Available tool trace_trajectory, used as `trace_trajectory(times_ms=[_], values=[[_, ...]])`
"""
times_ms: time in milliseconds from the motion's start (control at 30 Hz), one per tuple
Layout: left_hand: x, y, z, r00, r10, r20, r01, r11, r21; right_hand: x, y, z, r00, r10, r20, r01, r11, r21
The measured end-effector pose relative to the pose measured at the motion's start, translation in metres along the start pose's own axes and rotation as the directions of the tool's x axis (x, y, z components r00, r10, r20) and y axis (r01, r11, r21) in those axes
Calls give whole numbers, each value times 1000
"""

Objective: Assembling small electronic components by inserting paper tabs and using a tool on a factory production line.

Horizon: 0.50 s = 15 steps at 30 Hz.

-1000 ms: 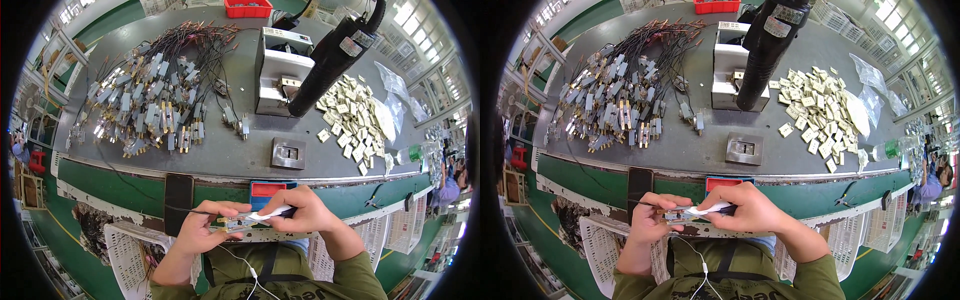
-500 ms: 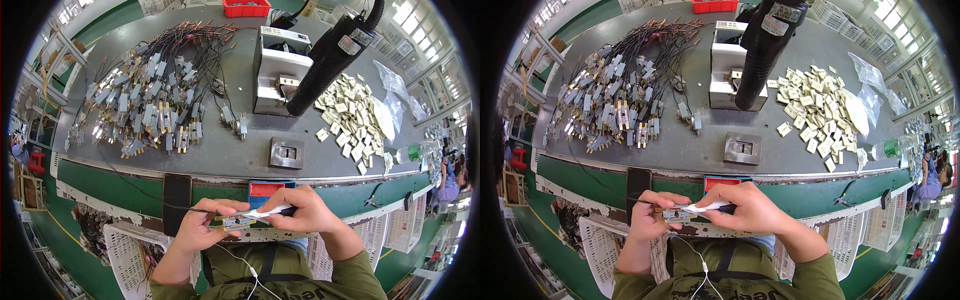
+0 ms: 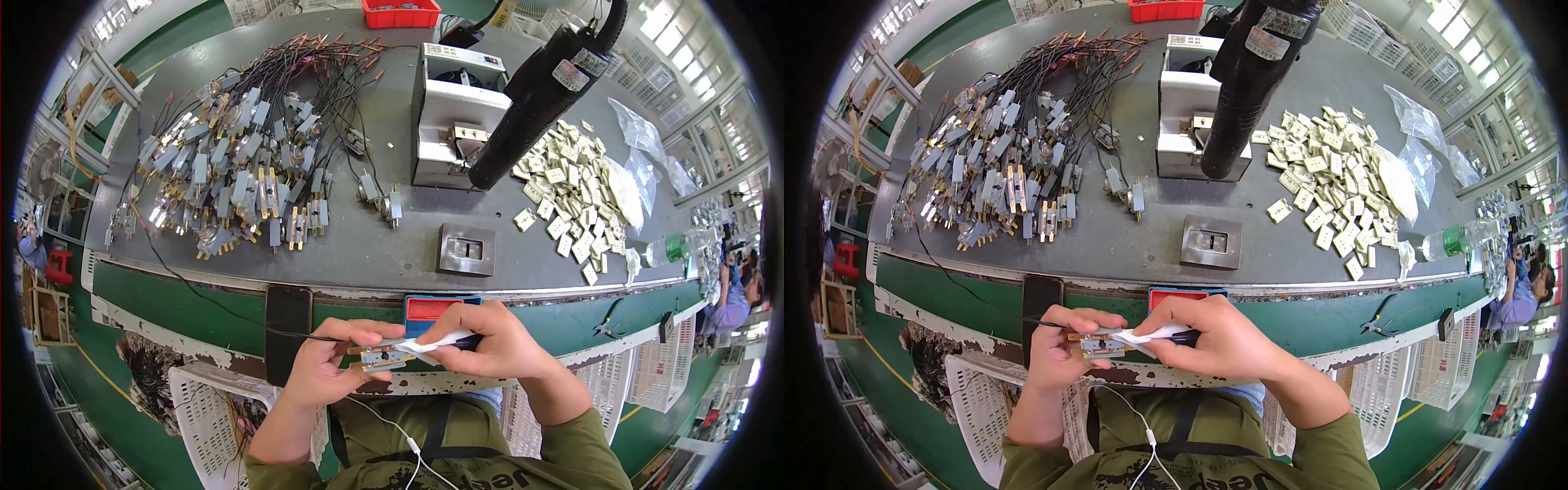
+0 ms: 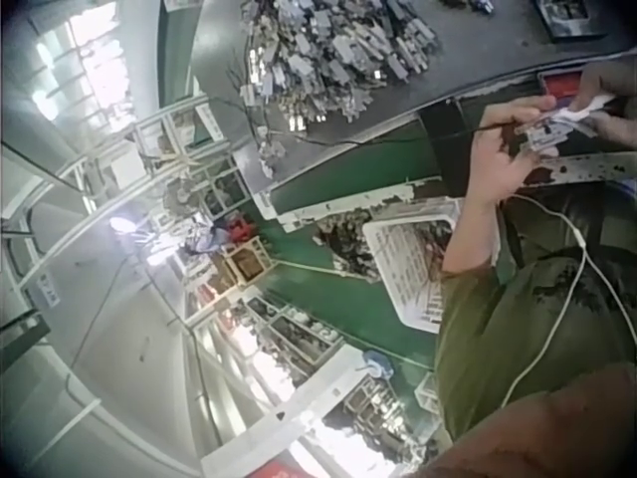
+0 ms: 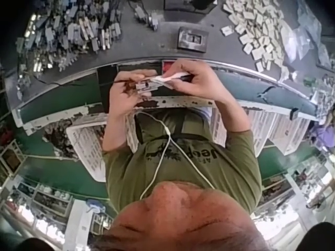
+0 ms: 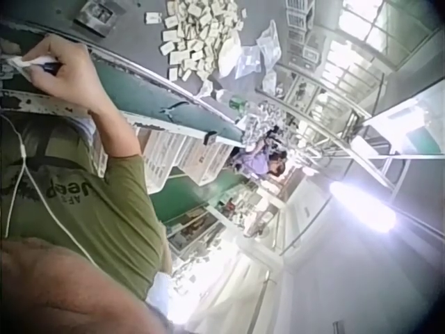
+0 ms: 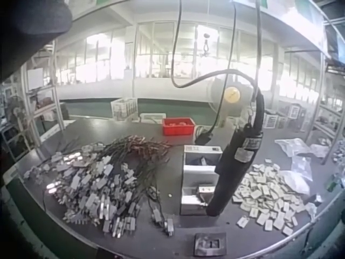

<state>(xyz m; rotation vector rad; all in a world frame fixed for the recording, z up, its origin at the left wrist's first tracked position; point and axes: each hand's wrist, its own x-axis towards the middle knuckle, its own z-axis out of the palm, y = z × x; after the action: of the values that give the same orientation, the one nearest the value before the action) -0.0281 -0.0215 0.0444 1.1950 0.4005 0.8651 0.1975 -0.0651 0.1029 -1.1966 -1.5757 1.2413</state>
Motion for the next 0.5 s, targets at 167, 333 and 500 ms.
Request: trace_trajectory(times_ms=[167,333,500], values=[[0,-2,-2,1000,12,4,-12,1000,-13,0,3,-1,1000,6,15,-6,1000,5],[0,-2,-3,1000,6,2,-5,1000,-12,2,1,-2,999,8,36,-8,1000,8],[1,-2,-2,1000,-7,-10,6,1000,-31,4,-2,-4,998,37,46,-37,999,1]])
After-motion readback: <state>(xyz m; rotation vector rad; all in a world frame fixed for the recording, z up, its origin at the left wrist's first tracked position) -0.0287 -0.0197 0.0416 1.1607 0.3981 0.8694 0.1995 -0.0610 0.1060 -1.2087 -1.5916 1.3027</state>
